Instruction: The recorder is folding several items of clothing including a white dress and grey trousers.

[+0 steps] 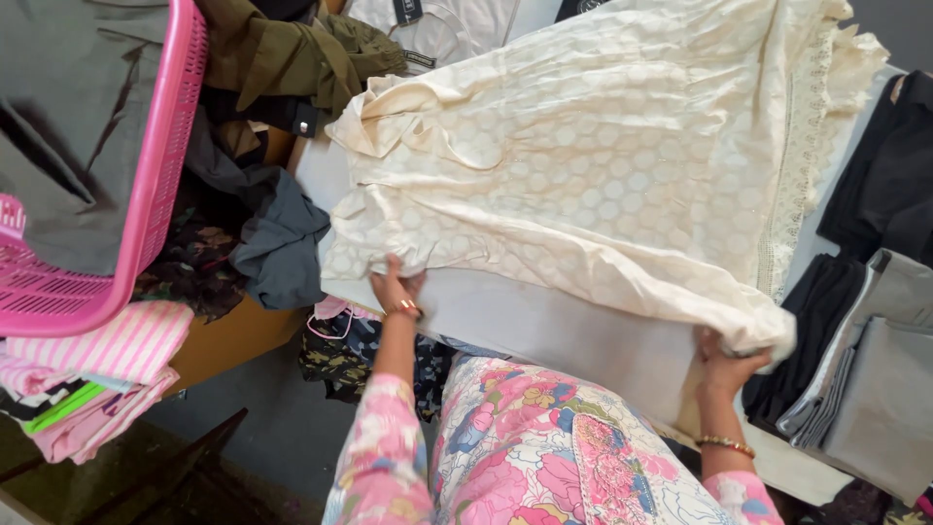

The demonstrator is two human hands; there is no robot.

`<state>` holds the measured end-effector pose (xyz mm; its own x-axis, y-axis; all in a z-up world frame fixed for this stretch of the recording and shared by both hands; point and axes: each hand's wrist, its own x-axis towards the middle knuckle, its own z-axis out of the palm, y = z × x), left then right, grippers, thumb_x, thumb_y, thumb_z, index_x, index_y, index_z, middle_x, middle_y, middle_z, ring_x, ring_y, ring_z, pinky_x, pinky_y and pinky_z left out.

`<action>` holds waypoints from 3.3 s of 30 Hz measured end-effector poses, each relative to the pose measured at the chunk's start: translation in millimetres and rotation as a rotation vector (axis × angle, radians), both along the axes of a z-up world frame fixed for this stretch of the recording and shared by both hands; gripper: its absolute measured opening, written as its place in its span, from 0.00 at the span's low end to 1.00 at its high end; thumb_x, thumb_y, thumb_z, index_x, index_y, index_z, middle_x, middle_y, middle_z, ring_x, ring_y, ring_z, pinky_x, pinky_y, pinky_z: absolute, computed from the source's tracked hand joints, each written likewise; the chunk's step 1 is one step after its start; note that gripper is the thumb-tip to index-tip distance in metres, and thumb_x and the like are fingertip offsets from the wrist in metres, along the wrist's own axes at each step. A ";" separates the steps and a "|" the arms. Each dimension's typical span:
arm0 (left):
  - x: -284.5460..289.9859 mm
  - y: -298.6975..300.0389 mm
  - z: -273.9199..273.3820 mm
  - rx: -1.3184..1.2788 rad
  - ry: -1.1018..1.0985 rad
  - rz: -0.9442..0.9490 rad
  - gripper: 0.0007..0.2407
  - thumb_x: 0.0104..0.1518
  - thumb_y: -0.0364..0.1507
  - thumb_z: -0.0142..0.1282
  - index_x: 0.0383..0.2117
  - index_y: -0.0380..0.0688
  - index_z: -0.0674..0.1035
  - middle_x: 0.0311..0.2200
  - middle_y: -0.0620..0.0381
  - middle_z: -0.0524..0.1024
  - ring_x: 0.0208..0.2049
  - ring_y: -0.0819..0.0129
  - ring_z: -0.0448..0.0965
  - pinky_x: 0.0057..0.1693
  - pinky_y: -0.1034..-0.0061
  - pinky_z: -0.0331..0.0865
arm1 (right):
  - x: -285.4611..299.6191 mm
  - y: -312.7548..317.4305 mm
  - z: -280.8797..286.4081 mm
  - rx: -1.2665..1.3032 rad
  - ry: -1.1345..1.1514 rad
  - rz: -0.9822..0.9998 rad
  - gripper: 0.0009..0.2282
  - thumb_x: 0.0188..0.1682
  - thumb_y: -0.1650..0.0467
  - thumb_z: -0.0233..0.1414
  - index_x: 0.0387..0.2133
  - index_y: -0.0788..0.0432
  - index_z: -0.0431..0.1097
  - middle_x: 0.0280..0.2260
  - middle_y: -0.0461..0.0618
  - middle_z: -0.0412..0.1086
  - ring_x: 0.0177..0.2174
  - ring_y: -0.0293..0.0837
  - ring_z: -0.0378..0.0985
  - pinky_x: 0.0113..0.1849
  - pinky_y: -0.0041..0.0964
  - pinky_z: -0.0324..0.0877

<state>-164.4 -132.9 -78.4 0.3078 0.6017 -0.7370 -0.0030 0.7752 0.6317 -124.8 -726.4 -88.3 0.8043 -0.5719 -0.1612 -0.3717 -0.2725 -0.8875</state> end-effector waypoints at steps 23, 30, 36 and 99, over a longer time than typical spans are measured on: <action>140.2 128.6 4.6 0.515 -0.297 -0.544 0.39 0.52 0.27 0.56 0.72 0.61 0.48 0.60 0.60 0.73 0.55 0.70 0.75 0.55 0.69 0.68 | 127.8 -80.3 43.0 -0.467 -0.123 0.148 0.32 0.40 0.77 0.69 0.60 0.58 0.66 0.54 0.52 0.62 0.48 0.47 0.70 0.51 0.40 0.71; 155.9 60.6 -0.7 1.006 0.146 -1.088 0.25 0.49 0.42 0.68 0.52 0.48 0.77 0.41 0.61 0.78 0.46 0.71 0.76 0.52 0.66 0.55 | 118.3 -60.6 46.8 -0.295 0.075 0.191 0.35 0.36 0.73 0.69 0.60 0.60 0.62 0.47 0.54 0.70 0.42 0.44 0.73 0.44 0.40 0.70; 185.1 76.3 -83.2 1.230 0.194 -1.060 0.24 0.50 0.42 0.71 0.17 0.40 0.64 0.17 0.60 0.57 0.24 0.67 0.55 0.31 0.63 0.51 | 121.6 -83.3 25.8 -0.218 0.084 0.145 0.12 0.45 0.73 0.63 0.43 0.62 0.78 0.36 0.47 0.77 0.35 0.37 0.76 0.39 0.34 0.71; 369.1 144.0 429.6 1.699 -0.746 -0.509 0.04 0.72 0.23 0.52 0.49 0.40 0.77 0.39 0.57 0.82 0.36 0.74 0.81 0.42 0.81 0.73 | 257.0 -237.0 378.5 -0.373 -1.029 0.064 0.09 0.65 0.74 0.50 0.50 0.66 0.77 0.45 0.50 0.79 0.44 0.44 0.81 0.47 0.38 0.76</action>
<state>204.7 11.1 351.2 0.5888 0.2043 0.7820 -0.5949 -0.5454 0.5905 132.3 -963.4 290.2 0.4850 -0.3973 0.7791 0.5244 -0.5808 -0.6226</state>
